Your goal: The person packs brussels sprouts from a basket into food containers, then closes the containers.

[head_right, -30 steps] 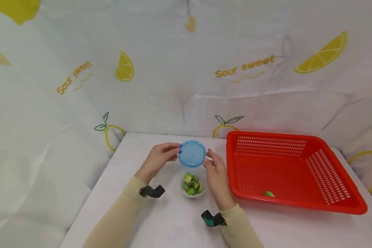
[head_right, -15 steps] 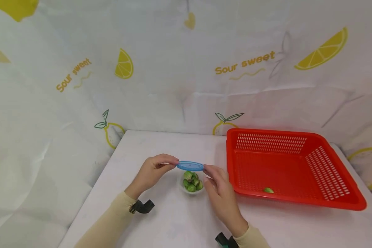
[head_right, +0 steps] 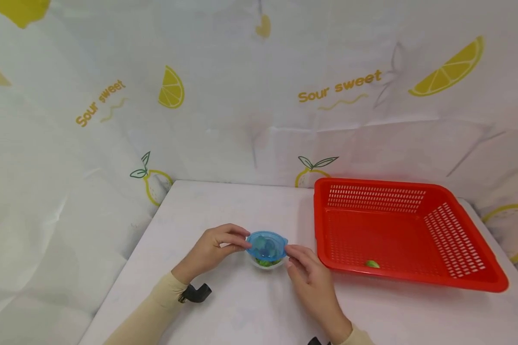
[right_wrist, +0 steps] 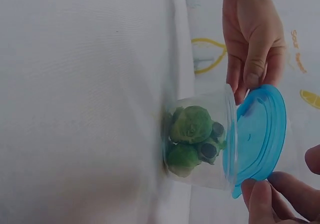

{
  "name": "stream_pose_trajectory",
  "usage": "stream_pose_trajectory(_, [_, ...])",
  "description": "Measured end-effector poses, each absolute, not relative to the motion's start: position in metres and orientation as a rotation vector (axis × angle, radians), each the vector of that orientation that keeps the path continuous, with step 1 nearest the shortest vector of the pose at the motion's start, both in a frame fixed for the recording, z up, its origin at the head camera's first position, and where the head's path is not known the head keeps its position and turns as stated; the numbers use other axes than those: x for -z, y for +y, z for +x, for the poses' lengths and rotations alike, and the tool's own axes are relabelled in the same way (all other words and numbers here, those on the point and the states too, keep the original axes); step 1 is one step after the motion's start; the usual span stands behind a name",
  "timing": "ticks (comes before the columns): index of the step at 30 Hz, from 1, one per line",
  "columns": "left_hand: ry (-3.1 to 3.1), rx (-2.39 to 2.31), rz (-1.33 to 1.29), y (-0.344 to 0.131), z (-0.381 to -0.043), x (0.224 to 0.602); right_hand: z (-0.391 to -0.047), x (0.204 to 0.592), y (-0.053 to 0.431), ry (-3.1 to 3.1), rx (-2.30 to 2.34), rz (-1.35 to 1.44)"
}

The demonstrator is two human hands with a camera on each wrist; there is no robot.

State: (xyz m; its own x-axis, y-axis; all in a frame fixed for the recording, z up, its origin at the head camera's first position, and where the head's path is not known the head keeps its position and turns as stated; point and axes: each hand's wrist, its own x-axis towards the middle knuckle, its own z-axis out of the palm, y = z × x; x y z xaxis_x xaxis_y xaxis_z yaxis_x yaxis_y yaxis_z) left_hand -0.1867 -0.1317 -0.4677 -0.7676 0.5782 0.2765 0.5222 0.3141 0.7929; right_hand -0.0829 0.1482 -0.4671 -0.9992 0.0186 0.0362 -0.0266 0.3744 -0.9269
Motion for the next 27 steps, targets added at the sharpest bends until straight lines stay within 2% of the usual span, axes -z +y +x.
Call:
stream_pose_trajectory(24, [2.52,-1.31,0.943,-0.136,-0.1919,0.4757,-0.0824,0.4743,0.1446,-2.658,-1.589,-0.064])
stream_pose_trajectory(27, [2.49,-1.331,0.847,-0.1362,-0.1938,0.4764,-0.0859,0.4766,0.1426,-2.678,-1.641,-0.118])
